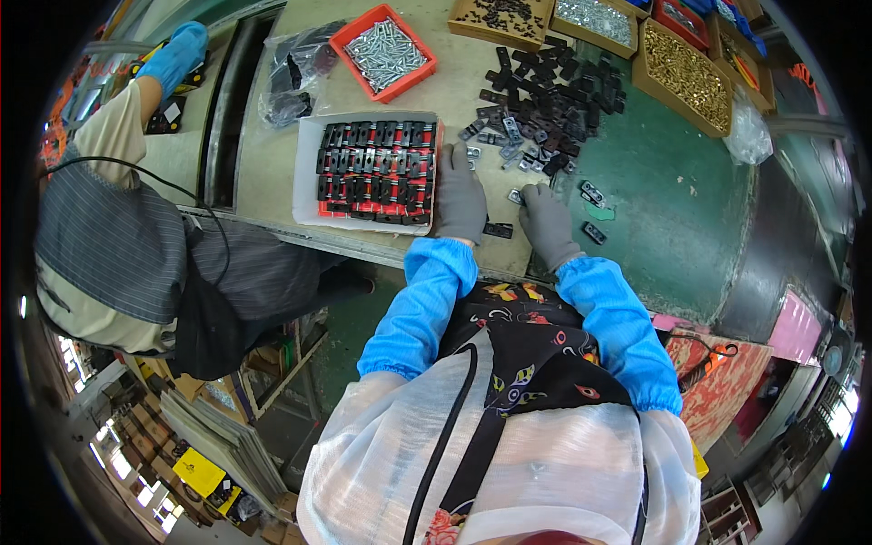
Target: The person assembles electronic components by hand, then sorts them into a partitioned red tray.
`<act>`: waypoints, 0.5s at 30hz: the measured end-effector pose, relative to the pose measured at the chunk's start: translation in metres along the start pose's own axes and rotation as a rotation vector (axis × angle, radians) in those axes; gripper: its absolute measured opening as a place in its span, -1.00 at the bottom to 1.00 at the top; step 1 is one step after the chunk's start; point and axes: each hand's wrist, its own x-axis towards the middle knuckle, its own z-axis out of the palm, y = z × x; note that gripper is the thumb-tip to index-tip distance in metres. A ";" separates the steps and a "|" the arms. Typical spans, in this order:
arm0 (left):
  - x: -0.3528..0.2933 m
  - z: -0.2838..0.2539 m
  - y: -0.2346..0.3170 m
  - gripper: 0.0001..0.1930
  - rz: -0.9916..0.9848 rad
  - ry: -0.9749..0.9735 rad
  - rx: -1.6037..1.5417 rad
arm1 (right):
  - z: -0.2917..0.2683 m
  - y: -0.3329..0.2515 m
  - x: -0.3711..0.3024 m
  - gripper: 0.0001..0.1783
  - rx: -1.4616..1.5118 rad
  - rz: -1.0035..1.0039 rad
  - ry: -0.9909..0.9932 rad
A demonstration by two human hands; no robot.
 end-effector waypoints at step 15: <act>0.004 -0.005 -0.001 -0.52 -0.076 -0.320 0.070 | 0.007 0.011 0.001 -0.79 0.005 -0.006 -0.016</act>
